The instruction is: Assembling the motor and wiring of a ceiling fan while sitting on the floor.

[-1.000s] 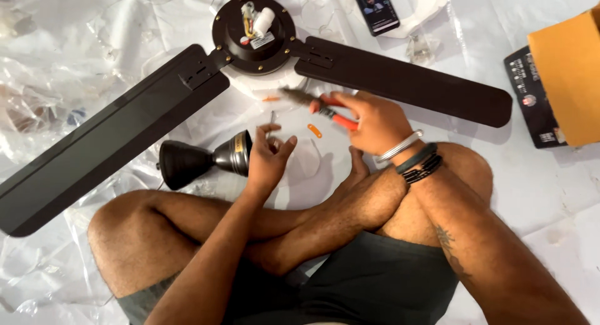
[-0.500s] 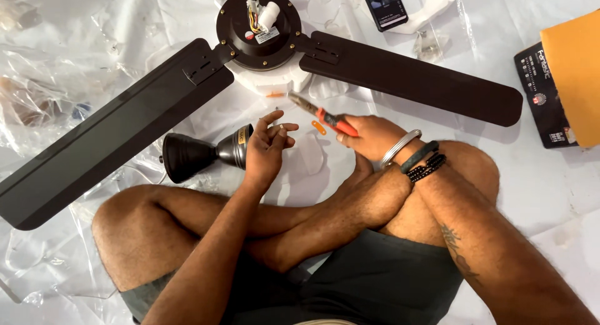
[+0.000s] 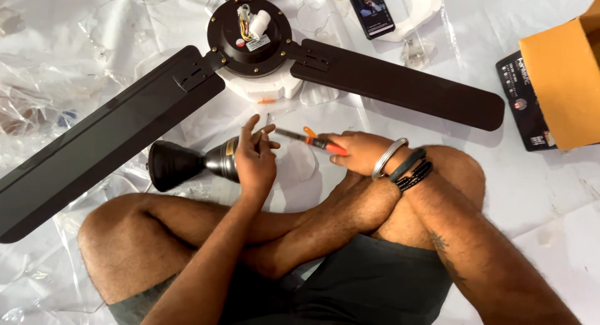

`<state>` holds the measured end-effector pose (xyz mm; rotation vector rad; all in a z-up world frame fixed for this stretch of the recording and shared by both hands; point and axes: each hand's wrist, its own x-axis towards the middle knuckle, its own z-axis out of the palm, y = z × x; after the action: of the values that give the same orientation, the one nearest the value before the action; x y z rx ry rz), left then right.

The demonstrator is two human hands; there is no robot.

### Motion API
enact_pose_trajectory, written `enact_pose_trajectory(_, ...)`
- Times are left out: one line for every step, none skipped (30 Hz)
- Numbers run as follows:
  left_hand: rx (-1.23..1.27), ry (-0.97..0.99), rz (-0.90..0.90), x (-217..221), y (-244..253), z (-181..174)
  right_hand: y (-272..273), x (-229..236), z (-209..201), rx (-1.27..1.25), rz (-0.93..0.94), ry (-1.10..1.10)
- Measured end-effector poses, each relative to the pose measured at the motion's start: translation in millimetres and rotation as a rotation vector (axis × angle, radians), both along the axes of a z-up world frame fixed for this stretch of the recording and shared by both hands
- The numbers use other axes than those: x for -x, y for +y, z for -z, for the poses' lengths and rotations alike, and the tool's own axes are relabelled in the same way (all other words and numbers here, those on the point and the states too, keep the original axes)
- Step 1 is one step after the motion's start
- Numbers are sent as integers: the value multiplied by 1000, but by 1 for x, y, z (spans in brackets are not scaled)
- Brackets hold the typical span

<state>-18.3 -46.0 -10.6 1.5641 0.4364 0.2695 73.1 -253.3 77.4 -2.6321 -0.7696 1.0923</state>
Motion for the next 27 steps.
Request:
enact_pose_trajectory(4,-4,2,-1,0,1,0,1,0,4,2,-4)
enact_pose_trajectory(4,-19,9,0,2,3,0,3,1,28,-43,-40)
enact_pose_trajectory(5,-35,16,0,3,4,0,5,1,53,-89,-76)
enact_pose_trajectory(6,-36,18,-1,3,7,-1,4,2,54,-87,-77)
enact_pose_trajectory(18,-55,44,-2,4,10,-2,4,3,11,-68,-94)
enact_pose_trajectory(30,-76,67,-3,4,13,-3,3,4,-32,-52,-112)
enact_pose_trajectory(31,-77,67,-3,4,9,-3,1,3,-30,-52,-113)
enact_pose_trajectory(16,-73,70,-3,3,7,-2,0,2,-16,-32,-91)
enact_pose_trajectory(0,-69,72,-3,3,3,-2,-2,1,-1,-13,-69)
enact_pose_trajectory(1,-71,69,-3,3,2,-3,-3,3,1,-16,-70)
enact_pose_trajectory(-4,-83,61,-3,2,0,-4,-3,6,-2,-11,-86)
enact_pose_trajectory(-9,-95,54,-3,2,-1,-5,-4,8,-5,-7,-102)
enact_pose_trajectory(-7,-97,51,-3,1,-3,-5,-4,9,-3,-10,-104)
enact_pose_trajectory(-32,-60,57,-2,0,-5,-6,-4,10,56,-2,-130)
enact_pose_trajectory(-57,-24,62,-1,-1,-8,-6,-4,11,116,6,-157)
enact_pose_trajectory(-56,-25,59,-1,-1,-9,-3,-2,7,117,3,-159)
enact_pose_trajectory(-48,23,47,0,-1,-10,0,0,2,193,37,-145)
enact_pose_trajectory(-41,71,37,0,-2,-11,3,2,-3,269,72,-132)
enact_pose_trajectory(-39,69,35,0,-1,-10,2,2,-2,270,70,-135)
enact_pose_trajectory(-49,24,39,1,-1,-9,1,2,0,307,16,-170)
enact_pose_trajectory(-58,-22,44,1,-1,-9,1,1,1,343,-38,-206)
enact_pose_trajectory(-57,-23,38,1,-1,-11,4,5,-3,343,-44,-209)
enact_pose_trajectory(-2,13,46,1,-1,-13,8,8,-7,354,-108,-247)
enact_pose_trajectory(51,49,51,1,0,-16,13,11,-12,362,-175,-287)
enact_pose_trajectory(51,46,43,1,0,-17,11,12,-5,361,-182,-290)
enact_pose_trajectory(29,53,54,1,0,-18,9,13,1,316,-215,-327)
enact_pose_trajectory(7,59,66,1,0,-19,7,14,8,272,-249,-364)
